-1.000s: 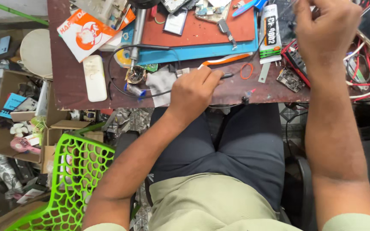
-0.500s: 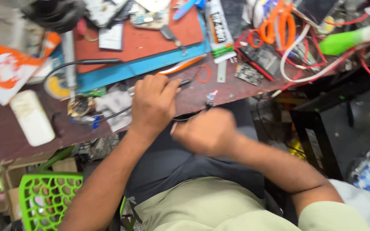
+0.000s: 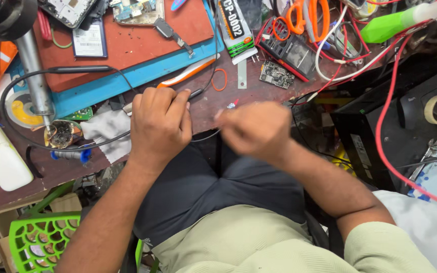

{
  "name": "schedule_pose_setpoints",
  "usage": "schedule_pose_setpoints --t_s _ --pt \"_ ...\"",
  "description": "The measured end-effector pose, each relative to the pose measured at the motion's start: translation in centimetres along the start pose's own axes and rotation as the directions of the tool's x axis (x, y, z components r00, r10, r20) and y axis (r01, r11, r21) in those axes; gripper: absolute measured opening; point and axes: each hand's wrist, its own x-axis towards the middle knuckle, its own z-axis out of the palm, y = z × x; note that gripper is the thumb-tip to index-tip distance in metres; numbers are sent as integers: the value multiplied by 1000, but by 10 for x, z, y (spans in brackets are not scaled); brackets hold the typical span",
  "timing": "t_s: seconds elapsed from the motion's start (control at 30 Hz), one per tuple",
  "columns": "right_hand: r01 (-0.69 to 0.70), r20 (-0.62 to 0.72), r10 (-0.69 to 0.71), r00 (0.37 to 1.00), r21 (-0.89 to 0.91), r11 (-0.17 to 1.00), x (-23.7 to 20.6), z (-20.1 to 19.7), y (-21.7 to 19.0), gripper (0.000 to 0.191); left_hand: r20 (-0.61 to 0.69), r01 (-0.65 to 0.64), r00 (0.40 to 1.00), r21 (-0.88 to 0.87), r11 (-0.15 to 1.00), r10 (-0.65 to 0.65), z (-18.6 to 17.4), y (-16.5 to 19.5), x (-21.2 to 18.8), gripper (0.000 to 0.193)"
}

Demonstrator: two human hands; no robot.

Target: The person secures a smartphone with rubber bands, then retrieves a USB cable from a box and disassembles its connector housing to expose the internal circuit board. The person handles the cable and circuit board with both hands, placing components on the workbench.

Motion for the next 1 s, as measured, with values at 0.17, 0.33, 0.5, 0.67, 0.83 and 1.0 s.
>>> schedule_pose_setpoints --t_s 0.17,0.33,0.5,0.67,0.83,1.0 --pt "-152 79 180 981 -273 950 11 -17 31 25 -4 -7 1000 -21 1000 7 -1 -1 1 25" --pt "-53 232 118 966 -271 961 13 -28 17 27 -23 -12 1000 -67 998 11 -1 -6 -1 26" --pt "138 291 -23 956 -381 914 19 -27 14 53 -67 -9 998 -130 992 0 0 -12 -4 21" --pt "135 322 -67 944 -194 972 9 -21 28 26 -85 -1 996 -174 985 -14 2 -17 -8 19" --pt "104 273 -84 958 -62 993 -11 -25 40 22 -84 3 996 -205 979 -21 5 -19 -10 21" --pt "-118 65 128 990 -133 984 -20 -36 49 16 -76 10 997 -199 980 -26 5 -20 -9 18"
